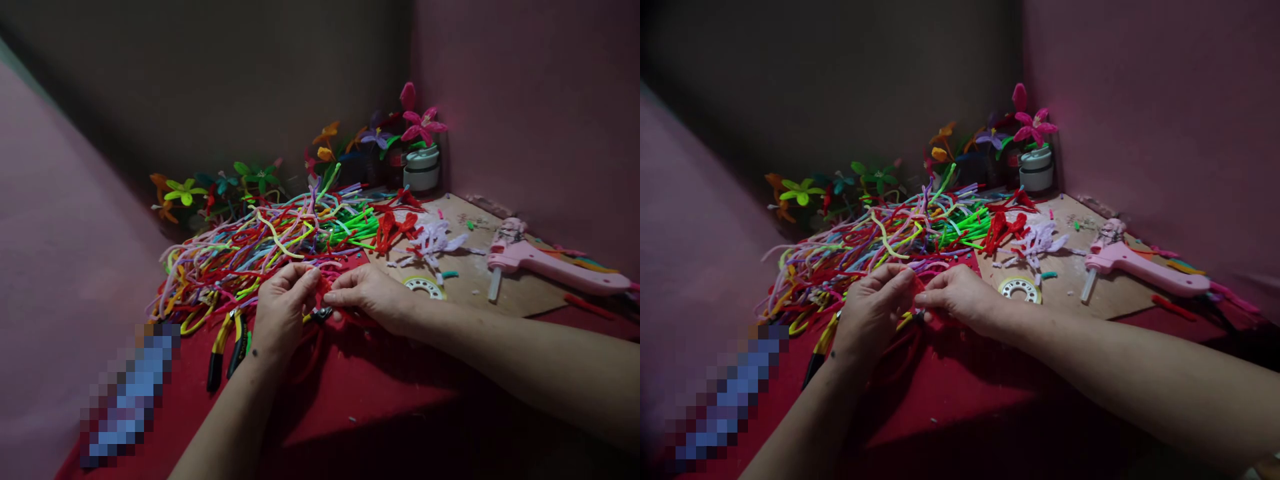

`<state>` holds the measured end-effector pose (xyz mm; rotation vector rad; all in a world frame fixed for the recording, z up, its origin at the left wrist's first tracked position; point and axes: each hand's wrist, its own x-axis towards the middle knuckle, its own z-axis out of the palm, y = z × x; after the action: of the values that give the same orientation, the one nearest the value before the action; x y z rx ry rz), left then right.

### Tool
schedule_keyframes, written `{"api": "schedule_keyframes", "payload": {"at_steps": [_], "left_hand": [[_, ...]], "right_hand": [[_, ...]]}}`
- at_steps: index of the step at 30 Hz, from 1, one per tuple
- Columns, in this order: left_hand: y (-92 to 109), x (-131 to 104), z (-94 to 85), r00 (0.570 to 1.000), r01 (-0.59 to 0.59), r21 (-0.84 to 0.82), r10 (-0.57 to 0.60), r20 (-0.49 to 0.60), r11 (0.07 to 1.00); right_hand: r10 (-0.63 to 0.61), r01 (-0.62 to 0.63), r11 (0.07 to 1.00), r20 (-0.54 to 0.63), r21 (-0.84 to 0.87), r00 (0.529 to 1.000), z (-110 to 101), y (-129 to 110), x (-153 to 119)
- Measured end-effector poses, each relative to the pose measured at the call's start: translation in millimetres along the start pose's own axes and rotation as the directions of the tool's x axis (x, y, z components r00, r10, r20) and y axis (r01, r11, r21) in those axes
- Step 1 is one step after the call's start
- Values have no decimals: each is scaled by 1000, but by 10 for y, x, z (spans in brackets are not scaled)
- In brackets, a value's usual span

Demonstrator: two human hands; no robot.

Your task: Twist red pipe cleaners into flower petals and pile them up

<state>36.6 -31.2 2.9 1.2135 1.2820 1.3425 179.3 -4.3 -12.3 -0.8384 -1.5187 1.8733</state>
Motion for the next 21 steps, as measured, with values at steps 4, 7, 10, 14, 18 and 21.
{"api": "schedule_keyframes", "payload": {"at_steps": [4, 7, 10, 14, 18, 21], "left_hand": [[9, -36, 24, 999, -42, 93, 44, -18, 995], [12, -15, -16, 996, 36, 34, -38, 83, 999], [-6, 26, -75, 961, 192, -43, -179, 213, 980], [-31, 43, -91, 950, 240, -34, -227, 213, 970], [-52, -13, -15, 999, 8, 272, -19, 40, 962], [-76, -57, 41, 943, -282, 542, 333, 5, 792]], "right_hand": [[-5, 5, 1000, -11, -19, 1000, 4, 7, 8], [-6, 5, 999, -40, -33, 999, 6, -12, -10], [5, -6, 1000, -19, -28, 1000, 1, -22, -30], [-31, 31, 999, 20, -14, 999, -11, 19, -21], [-26, 23, 998, -41, -57, 999, -12, 74, 9], [5, -8, 999, -81, -33, 997, -8, 77, 15]]}}
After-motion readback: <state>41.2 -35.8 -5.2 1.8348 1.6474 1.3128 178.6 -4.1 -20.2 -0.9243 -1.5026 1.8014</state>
